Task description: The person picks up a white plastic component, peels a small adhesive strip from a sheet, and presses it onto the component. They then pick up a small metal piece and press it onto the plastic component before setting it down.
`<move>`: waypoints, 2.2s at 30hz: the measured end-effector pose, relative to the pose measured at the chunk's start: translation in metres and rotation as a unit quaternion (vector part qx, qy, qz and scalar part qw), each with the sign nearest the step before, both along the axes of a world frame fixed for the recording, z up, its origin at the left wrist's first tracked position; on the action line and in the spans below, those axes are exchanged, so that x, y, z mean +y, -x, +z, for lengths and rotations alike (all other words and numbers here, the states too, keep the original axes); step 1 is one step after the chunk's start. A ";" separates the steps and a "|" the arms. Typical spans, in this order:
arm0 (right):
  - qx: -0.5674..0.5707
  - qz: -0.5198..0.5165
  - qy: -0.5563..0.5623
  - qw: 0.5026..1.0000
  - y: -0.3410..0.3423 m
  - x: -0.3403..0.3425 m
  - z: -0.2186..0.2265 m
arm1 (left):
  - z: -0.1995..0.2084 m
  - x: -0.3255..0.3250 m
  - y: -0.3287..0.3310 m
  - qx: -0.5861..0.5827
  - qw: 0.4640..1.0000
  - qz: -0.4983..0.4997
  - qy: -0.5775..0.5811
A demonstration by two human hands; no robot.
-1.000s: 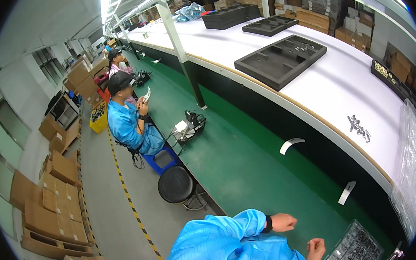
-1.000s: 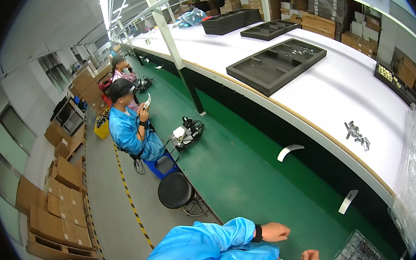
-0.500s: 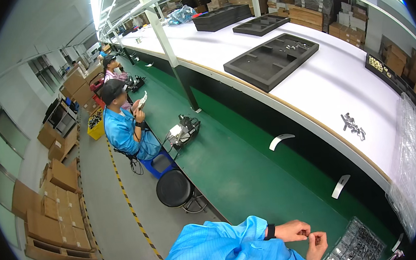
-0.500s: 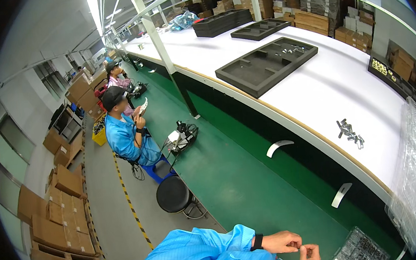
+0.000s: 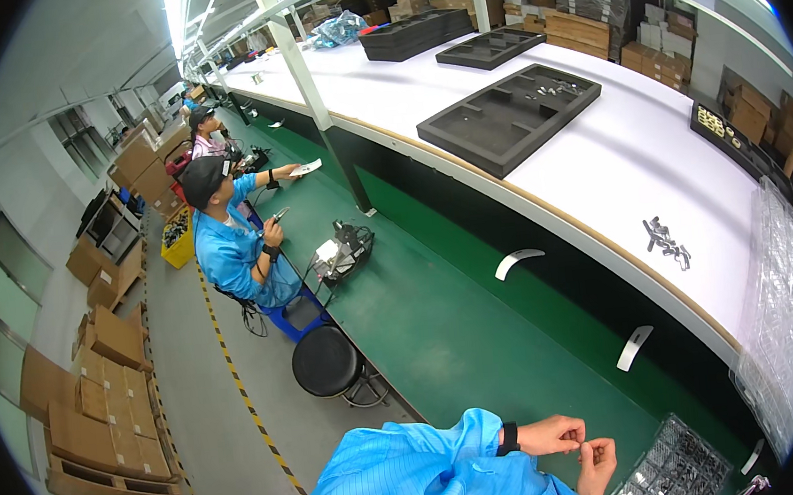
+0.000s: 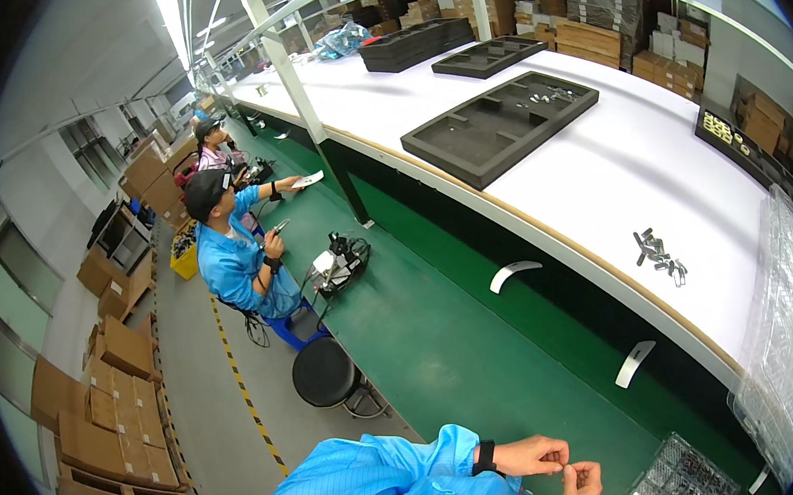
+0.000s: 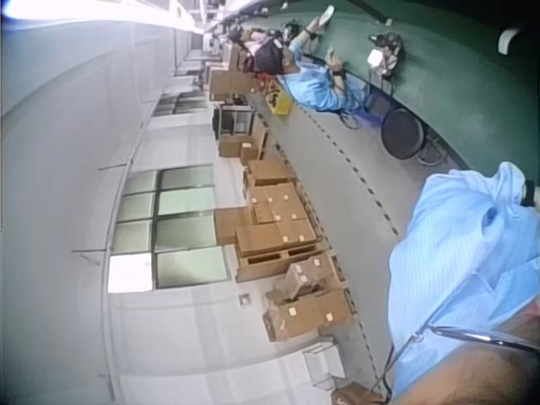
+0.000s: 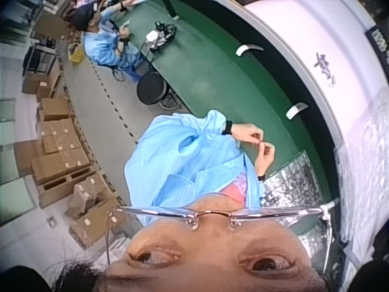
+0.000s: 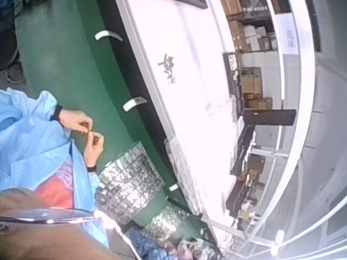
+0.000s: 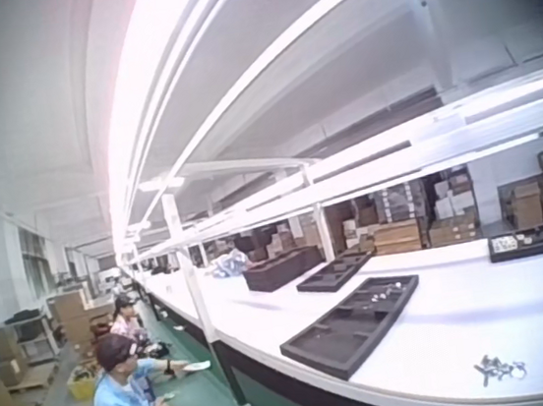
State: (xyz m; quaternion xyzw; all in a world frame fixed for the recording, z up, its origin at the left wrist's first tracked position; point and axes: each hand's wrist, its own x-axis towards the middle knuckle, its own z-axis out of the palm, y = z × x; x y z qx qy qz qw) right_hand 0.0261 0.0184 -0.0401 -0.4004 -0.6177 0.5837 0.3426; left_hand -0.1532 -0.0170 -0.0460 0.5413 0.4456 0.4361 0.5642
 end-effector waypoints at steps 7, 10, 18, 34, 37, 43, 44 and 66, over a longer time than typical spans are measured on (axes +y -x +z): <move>-0.005 0.004 0.004 1.000 -0.002 -0.005 -0.001 | -0.009 -0.006 -0.002 0.089 0.994 0.004 -0.057; -0.011 0.008 0.011 1.000 -0.003 -0.008 -0.001 | -0.011 -0.010 -0.002 0.119 0.989 0.002 -0.086; -0.010 0.013 0.021 1.000 -0.006 -0.010 -0.005 | -0.005 -0.016 -0.005 0.135 0.987 -0.025 -0.085; -0.015 0.018 0.031 0.999 -0.007 -0.013 0.001 | -0.004 -0.015 -0.005 0.119 0.990 -0.059 -0.045; -0.017 0.018 0.033 0.999 -0.008 -0.010 -0.002 | -0.008 -0.013 -0.005 0.118 0.990 -0.060 -0.045; -0.024 0.022 0.036 0.999 -0.006 -0.008 -0.003 | -0.012 -0.012 -0.004 0.106 0.992 -0.058 -0.038; -0.025 0.024 0.036 0.999 -0.006 -0.008 -0.001 | -0.011 -0.012 -0.003 0.106 0.992 -0.058 -0.036; -0.024 0.034 0.053 0.998 -0.002 -0.011 0.000 | -0.009 -0.018 0.000 0.113 0.991 -0.039 -0.052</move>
